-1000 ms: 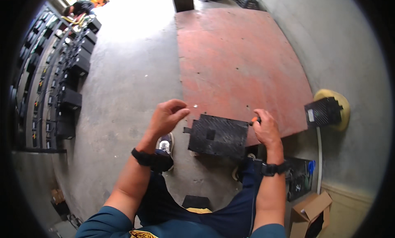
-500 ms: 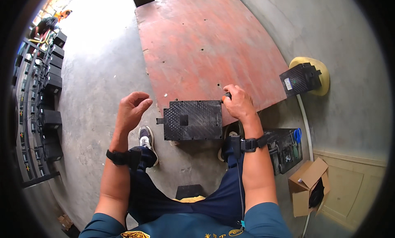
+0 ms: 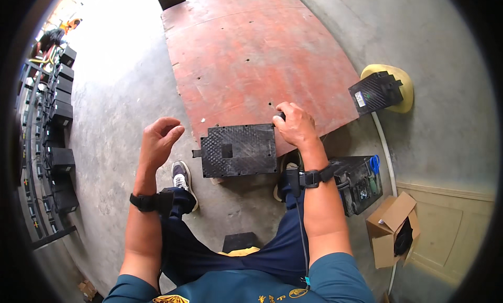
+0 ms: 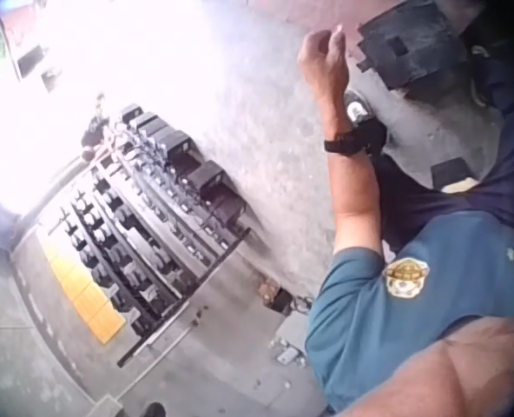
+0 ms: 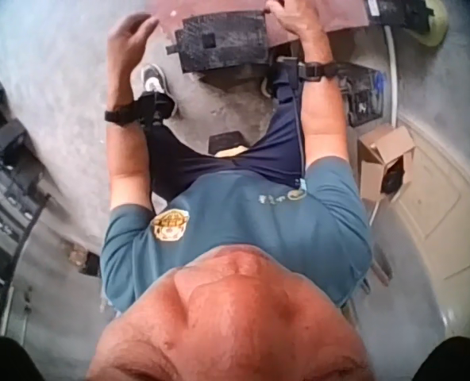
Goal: Repairing a black plastic motorcycle component using a screwdriver.
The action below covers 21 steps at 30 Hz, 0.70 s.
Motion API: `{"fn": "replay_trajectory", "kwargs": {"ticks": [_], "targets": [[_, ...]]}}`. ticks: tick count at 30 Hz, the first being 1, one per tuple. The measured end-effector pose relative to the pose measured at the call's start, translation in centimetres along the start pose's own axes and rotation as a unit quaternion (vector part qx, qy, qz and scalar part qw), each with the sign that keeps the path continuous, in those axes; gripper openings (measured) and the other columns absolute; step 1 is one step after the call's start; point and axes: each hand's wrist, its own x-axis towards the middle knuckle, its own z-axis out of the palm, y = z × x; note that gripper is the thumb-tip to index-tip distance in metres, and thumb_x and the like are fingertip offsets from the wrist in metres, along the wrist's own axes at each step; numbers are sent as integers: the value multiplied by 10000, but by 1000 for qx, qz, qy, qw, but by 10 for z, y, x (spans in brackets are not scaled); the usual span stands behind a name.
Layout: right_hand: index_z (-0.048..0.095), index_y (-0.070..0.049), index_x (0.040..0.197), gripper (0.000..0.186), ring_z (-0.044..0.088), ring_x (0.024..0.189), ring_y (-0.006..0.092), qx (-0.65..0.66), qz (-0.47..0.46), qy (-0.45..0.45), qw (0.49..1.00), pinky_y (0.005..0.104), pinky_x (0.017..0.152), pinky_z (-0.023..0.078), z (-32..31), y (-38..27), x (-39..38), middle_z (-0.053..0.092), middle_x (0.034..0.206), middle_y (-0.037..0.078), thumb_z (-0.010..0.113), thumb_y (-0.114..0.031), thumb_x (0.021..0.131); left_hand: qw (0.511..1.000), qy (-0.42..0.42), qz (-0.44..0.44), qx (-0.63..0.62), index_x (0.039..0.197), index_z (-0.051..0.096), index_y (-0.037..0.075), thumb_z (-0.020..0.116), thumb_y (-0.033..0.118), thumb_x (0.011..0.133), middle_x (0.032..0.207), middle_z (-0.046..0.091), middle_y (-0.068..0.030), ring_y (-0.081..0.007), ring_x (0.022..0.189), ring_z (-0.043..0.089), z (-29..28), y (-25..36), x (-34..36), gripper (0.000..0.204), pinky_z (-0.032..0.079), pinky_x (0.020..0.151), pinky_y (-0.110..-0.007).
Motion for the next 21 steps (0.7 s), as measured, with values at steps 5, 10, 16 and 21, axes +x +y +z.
{"fn": "replay_trajectory", "kwargs": {"ticks": [5,10,16,21], "targets": [[678,-102,1143,380,650,1084,359,-30,83,-41,995,460,907,520,-5,-13,-1,689,1153,143,676,-380,884,1000,3,2,2,1020,700,-37,751,122,911,887,721,-56,-112,836,671,-3,-4,-2,199,548,744,-268],[689,-99,1103,336,660,1040,372,27,-47,56,997,464,891,525,7,1,-1,695,1107,143,668,-360,893,1000,5,6,3,1023,704,-35,753,116,910,904,723,-61,-112,860,675,-1,-5,1,195,554,764,-270],[683,-101,1071,325,661,1011,388,-17,-1,24,1000,468,866,527,2,-7,2,694,1077,178,668,-371,892,1000,10,4,7,1018,702,-40,747,93,908,896,724,-59,-109,846,675,-4,-2,1,178,556,754,-266],[670,-67,1096,355,655,1013,407,15,-42,37,998,478,857,527,3,-10,0,684,1079,199,671,-346,876,999,18,33,-6,972,707,-18,759,87,891,842,721,-44,-79,771,629,-2,-8,-1,143,521,683,-256]]}}
